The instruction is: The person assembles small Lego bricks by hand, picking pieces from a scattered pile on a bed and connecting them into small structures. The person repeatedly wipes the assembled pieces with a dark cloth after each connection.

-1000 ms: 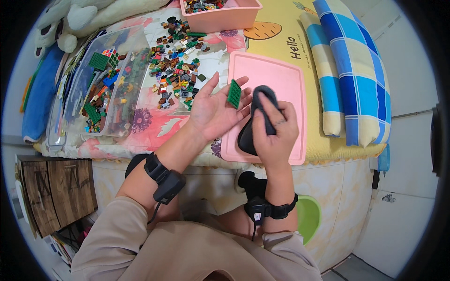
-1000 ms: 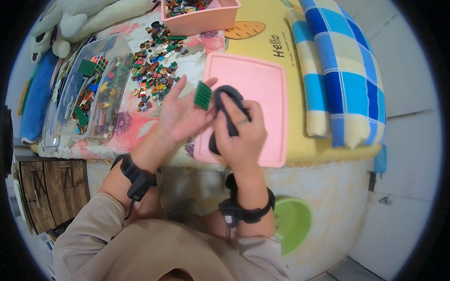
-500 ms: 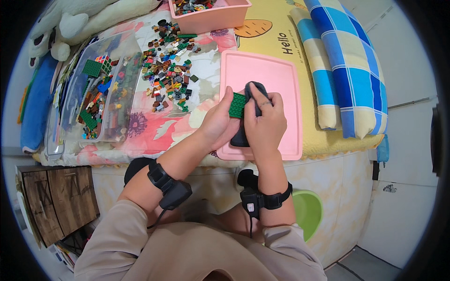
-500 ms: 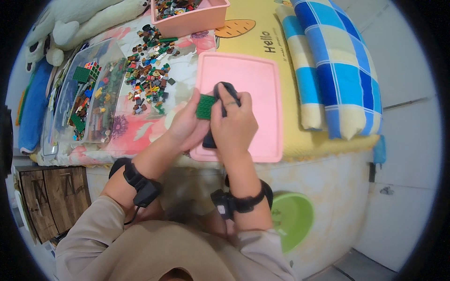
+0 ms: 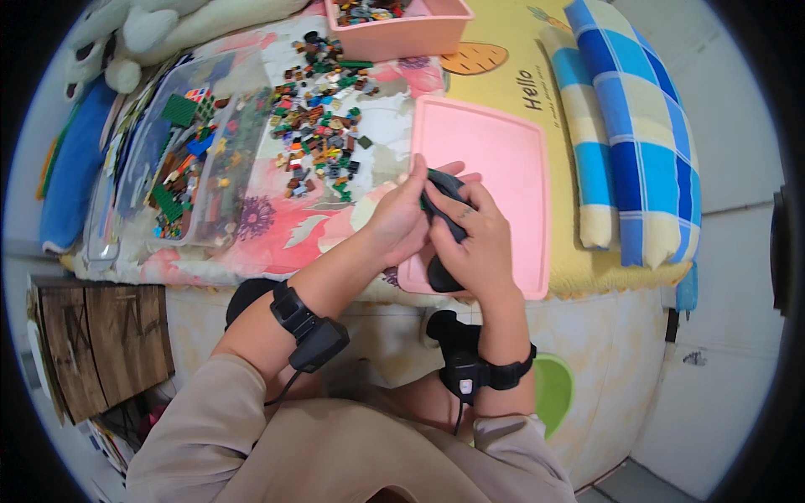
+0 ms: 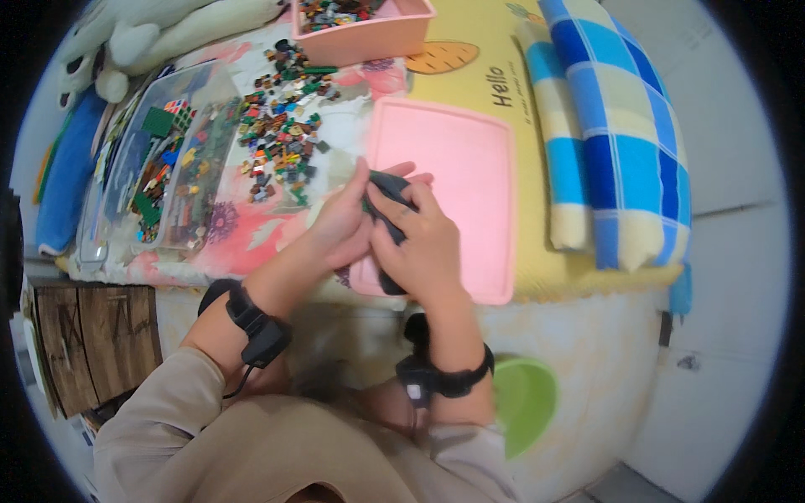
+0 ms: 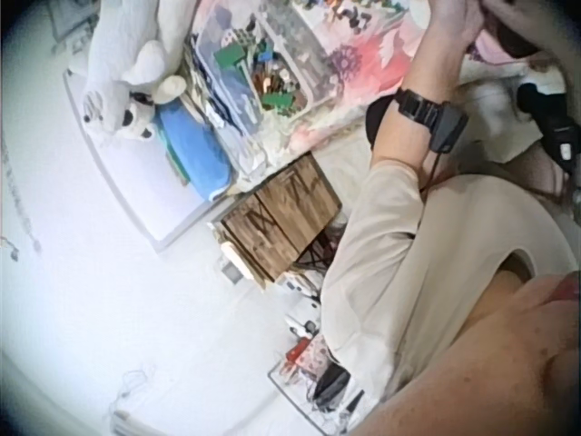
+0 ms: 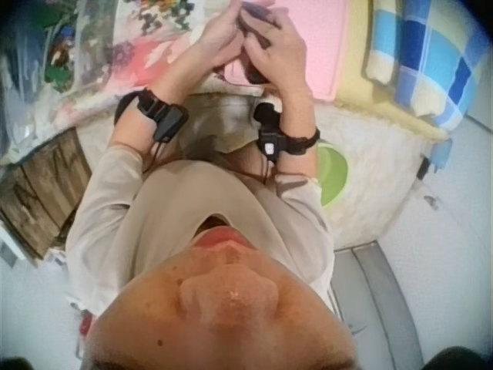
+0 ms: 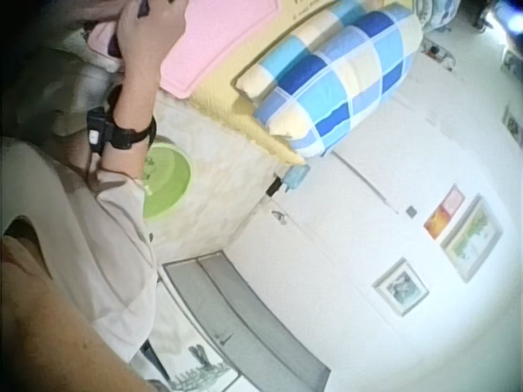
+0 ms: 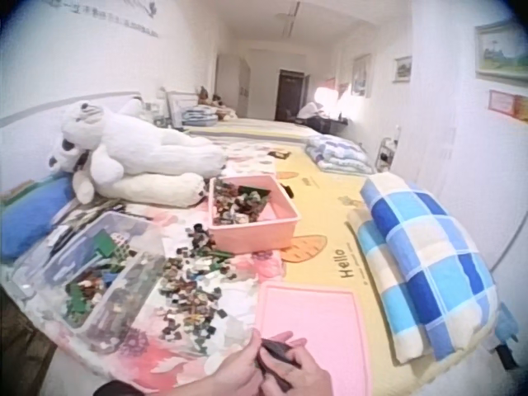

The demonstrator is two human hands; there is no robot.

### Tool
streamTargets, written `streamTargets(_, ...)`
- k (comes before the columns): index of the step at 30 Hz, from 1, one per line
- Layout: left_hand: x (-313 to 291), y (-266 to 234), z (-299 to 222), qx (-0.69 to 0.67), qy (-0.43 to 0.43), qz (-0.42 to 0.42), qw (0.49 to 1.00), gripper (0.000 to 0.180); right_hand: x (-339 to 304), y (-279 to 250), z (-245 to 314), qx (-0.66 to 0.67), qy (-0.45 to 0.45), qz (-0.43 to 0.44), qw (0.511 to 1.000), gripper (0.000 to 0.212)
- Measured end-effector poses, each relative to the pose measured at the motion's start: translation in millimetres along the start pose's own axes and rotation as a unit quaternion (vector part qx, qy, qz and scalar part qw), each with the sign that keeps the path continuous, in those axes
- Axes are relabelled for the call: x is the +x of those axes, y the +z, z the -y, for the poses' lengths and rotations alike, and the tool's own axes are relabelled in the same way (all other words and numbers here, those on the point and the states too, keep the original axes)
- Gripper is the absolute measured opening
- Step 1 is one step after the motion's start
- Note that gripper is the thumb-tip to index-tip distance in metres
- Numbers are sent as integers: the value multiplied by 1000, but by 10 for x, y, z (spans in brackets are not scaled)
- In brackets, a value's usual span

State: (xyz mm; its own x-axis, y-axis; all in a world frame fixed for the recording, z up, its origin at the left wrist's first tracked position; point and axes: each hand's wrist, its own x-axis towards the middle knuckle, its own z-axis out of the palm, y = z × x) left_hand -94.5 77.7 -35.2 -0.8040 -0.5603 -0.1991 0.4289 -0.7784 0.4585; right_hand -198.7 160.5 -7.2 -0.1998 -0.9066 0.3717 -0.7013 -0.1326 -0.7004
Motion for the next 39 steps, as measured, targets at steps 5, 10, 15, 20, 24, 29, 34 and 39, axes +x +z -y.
streamTargets(5,35,-32,-82,12,32,35,999,69,6,-190,-72,91,7,105,990,33)
streamTargets(10,-17,65,-306,83,95,18,992,50,1,-489,-218,298,162,58,939,36)
streamTargets(15,-402,21,-1153,601,440,-206,634,43,32,-495,-563,647,325,-118,679,44)
streamTargets(20,-1322,-368,-1829,766,315,-517,215,42,96,-370,-742,330,291,-170,882,31)
streamTargets(24,-1407,-503,-1886,768,127,-582,235,55,69,-344,-725,322,284,-170,887,30)
streamTargets(29,-1379,-450,-1918,743,88,-612,258,61,67,-367,-685,327,272,-171,889,31)
streamTargets(34,-1193,-368,-1834,738,390,-475,278,37,96,-404,-622,334,274,-180,884,32)
streamTargets(39,-565,-536,-1464,792,388,-300,364,32,111,-447,-570,368,281,-195,864,32)
